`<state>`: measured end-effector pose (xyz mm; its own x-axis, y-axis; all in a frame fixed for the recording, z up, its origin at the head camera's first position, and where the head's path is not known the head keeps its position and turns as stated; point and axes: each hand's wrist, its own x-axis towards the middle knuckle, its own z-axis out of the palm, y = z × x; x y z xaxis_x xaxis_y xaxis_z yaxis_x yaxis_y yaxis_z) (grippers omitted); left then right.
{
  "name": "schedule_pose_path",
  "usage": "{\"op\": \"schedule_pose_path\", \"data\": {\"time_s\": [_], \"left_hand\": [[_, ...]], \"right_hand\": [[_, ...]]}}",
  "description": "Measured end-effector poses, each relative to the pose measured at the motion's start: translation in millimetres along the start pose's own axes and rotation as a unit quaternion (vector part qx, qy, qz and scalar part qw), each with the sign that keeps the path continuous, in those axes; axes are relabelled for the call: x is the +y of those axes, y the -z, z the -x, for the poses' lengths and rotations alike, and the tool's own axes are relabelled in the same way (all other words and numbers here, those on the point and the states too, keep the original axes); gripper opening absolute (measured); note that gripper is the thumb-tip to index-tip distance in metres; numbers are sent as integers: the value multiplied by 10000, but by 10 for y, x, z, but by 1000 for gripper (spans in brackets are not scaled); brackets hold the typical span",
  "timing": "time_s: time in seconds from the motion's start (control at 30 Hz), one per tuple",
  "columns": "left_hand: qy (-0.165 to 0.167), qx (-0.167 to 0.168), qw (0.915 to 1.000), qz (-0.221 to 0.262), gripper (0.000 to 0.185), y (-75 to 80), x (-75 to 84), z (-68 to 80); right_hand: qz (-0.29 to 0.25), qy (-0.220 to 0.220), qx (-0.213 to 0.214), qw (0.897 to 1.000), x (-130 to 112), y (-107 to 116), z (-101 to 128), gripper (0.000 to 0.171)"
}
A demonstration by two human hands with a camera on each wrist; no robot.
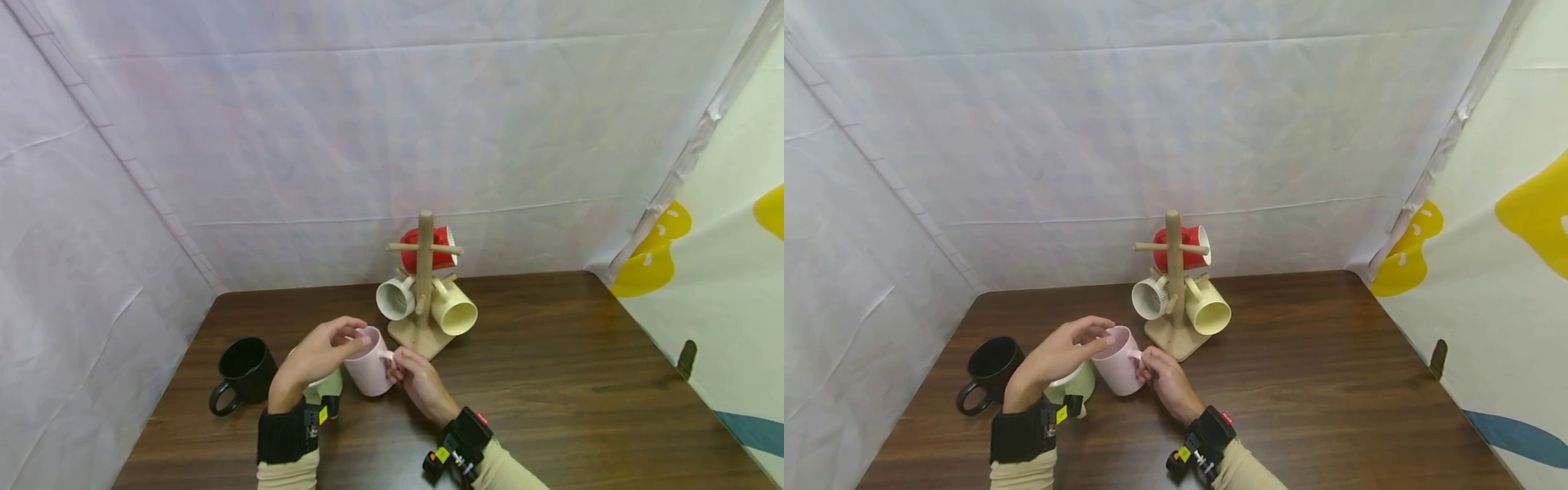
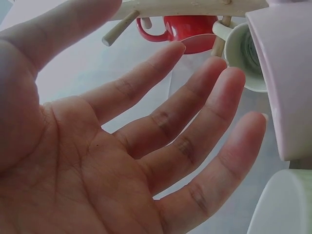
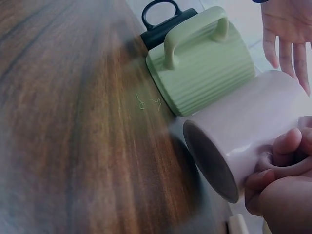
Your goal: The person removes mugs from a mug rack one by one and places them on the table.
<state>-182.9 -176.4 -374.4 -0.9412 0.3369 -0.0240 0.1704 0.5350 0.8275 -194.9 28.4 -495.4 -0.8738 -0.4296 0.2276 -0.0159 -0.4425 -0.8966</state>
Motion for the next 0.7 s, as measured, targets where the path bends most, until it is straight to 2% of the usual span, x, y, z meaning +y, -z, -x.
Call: {"op": "schedule_pose_path", "data": {"time_s": [0.27, 0.5, 0.7], "left_hand": [[-144, 22, 9998, -124, 38, -13, 11, -14], [-23, 10, 9999, -119, 37, -12, 39, -20], [-31, 45, 9999, -119, 37, -16, 55, -18]], "right_hand": [[-5, -63, -3, 10000, -5, -5, 11, 27], [-10, -185, 74, 9998, -14, 8, 21, 27], [10, -211, -122, 9997, -5, 33, 46, 27]]}}
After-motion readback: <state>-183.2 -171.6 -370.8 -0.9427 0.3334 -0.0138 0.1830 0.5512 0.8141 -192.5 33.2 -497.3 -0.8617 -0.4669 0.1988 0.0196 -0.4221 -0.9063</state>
